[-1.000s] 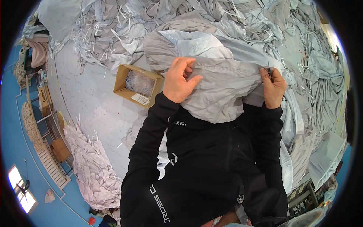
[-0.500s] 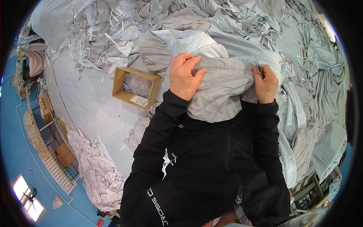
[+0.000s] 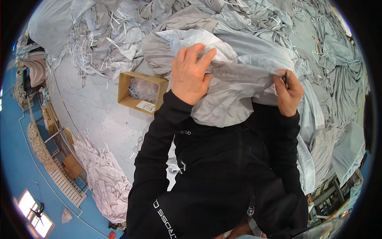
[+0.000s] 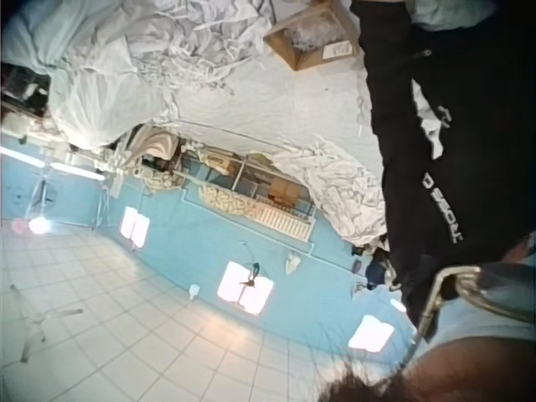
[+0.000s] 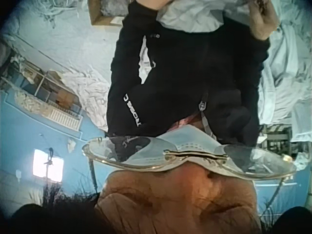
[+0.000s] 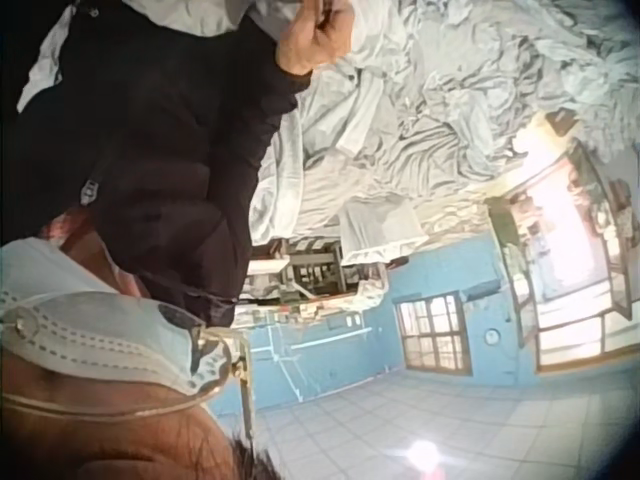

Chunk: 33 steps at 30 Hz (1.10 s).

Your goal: Inspecting fabric pieces for defects and removing loose threads using tweezers.

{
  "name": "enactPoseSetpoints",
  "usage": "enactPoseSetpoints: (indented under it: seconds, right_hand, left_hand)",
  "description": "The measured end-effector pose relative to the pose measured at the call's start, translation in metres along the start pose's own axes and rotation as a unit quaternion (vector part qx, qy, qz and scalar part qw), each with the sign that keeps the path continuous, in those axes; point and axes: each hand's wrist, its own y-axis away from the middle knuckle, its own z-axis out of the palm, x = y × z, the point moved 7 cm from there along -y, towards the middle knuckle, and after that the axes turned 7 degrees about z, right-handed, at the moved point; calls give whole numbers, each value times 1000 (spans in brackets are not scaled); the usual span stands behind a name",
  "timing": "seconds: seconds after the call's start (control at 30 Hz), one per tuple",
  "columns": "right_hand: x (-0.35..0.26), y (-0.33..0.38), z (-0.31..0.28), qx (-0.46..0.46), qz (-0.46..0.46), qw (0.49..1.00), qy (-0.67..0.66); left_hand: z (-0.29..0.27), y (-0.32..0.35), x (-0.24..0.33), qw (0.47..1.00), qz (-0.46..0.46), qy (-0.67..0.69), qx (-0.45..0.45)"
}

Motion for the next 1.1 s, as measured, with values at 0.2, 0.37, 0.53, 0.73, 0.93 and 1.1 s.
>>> enactPoseSetpoints:
  seconds: [0.2,0.37,0.53,0.73,0.93,1.1]
  right_hand:
    - [-58,33,-2,-209,-214,952,69]
    - [-54,42,10,-221,-230,942,109]
    - [-28,50,48,-273,-276,902,190]
    - [-2,58,59,-283,-283,887,231]
    - [1,58,59,-268,-268,894,239]
    - [0,59,58,-261,-270,895,243]
  left_hand:
    - [-5,-9,-11,991,66,113,-31]
    - [-49,30,-35,982,63,42,172]
    - [-57,86,-48,963,75,-114,231]
    - [-26,126,-68,985,-2,-105,138]
    - [-35,126,-71,984,-30,-95,148]
    - [-53,101,-43,984,-69,-98,130]
